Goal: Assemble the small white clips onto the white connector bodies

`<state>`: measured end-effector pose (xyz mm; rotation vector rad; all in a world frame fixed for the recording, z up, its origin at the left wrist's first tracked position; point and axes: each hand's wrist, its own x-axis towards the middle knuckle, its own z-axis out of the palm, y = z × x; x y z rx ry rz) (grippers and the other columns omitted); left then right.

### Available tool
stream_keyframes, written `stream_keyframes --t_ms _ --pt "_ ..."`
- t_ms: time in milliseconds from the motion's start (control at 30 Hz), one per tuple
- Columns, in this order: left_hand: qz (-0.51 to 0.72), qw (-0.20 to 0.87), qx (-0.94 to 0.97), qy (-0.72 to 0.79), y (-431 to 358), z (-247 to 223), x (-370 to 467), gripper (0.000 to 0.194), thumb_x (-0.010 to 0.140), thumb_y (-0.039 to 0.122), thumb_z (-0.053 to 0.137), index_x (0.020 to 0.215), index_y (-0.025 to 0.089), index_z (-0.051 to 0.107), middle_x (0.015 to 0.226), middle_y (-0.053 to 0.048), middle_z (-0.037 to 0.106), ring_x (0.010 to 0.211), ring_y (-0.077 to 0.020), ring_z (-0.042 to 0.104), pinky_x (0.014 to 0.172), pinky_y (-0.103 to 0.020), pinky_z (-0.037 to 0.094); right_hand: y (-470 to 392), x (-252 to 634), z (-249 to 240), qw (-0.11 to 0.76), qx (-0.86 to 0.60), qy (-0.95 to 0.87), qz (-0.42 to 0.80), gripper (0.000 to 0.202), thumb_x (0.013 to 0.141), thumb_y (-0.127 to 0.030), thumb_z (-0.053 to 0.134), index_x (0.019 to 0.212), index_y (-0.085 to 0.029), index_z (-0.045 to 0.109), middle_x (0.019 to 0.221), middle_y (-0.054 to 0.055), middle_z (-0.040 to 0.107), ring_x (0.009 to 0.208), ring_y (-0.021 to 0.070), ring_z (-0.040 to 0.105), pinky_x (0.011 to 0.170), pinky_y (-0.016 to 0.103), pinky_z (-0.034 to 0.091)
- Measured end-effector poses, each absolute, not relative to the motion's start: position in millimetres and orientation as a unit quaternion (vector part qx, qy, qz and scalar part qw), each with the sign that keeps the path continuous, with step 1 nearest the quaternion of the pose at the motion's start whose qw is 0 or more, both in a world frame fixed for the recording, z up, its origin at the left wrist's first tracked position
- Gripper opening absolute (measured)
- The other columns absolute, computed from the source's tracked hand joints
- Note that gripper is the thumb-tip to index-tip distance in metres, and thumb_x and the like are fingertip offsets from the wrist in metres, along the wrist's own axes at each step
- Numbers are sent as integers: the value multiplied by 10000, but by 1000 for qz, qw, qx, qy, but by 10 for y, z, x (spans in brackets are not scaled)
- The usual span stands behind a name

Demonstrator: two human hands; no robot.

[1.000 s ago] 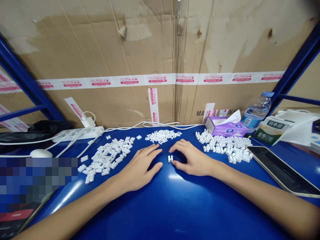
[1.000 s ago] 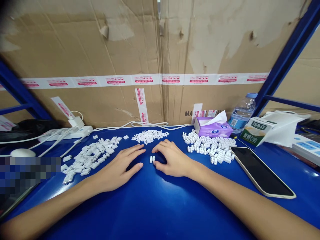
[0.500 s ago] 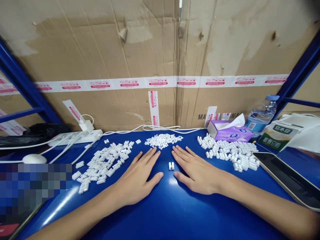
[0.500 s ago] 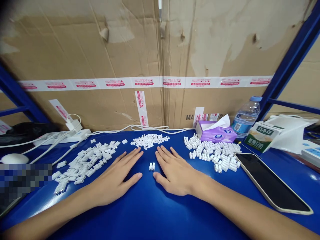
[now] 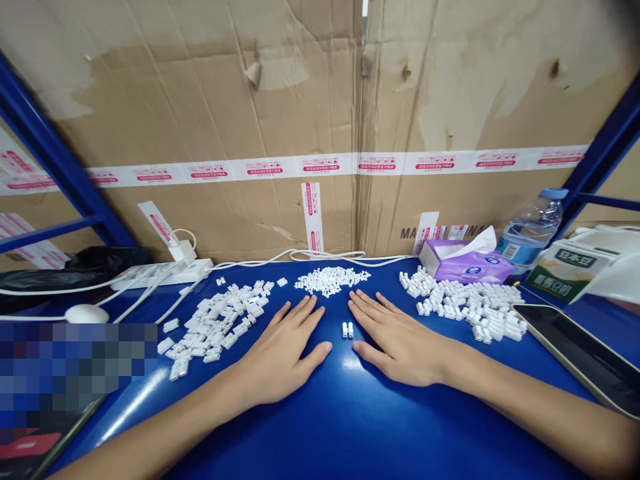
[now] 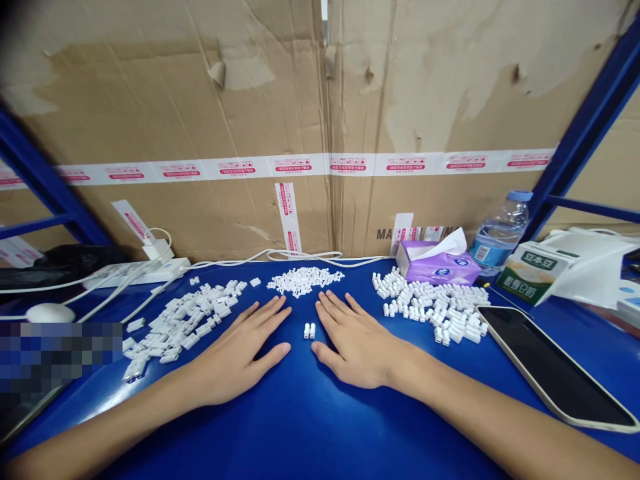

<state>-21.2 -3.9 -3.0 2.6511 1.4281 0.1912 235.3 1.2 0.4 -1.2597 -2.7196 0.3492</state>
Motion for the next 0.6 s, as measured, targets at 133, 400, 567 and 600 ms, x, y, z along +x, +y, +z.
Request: stream_keyframes --t_ms 133,400,567,600 --pt "60 65 877 473 -47 -12 -205 684 1041 573 366 1586 161 369 1667 -132 245 1556 -300 199 1261 -566 186 18 2351 5 64 -415 -900 119 790 1033 -580 332 1606 -50 216 1669 172 108 1560 314 85 1279 525 64" --pt "84 59 882 461 -35 -39 -221 670 1036 566 398 1569 161 400 1653 -146 277 1546 -316 228 1250 -576 214 1 2350 -9 111 -400 -903 108 694 1022 -495 428 1614 -162 286 1675 149 217 1553 345 186 1244 617 146" --pt "97 56 883 457 -21 -67 -228 660 1032 570 413 1559 172 420 1646 -143 301 1538 -320 254 1246 -569 234 -25 2304 66 175 -322 -926 93 382 973 -252 535 1341 -263 637 1406 74 643 1412 290 462 1153 534 308" --pt "95 56 883 457 -21 -67 -228 661 1033 570 410 1558 169 419 1647 -144 297 1539 -320 252 1246 -570 233 -17 2308 87 179 -314 -928 90 316 967 -226 541 1246 -249 686 1301 72 702 1348 275 523 1123 503 332"
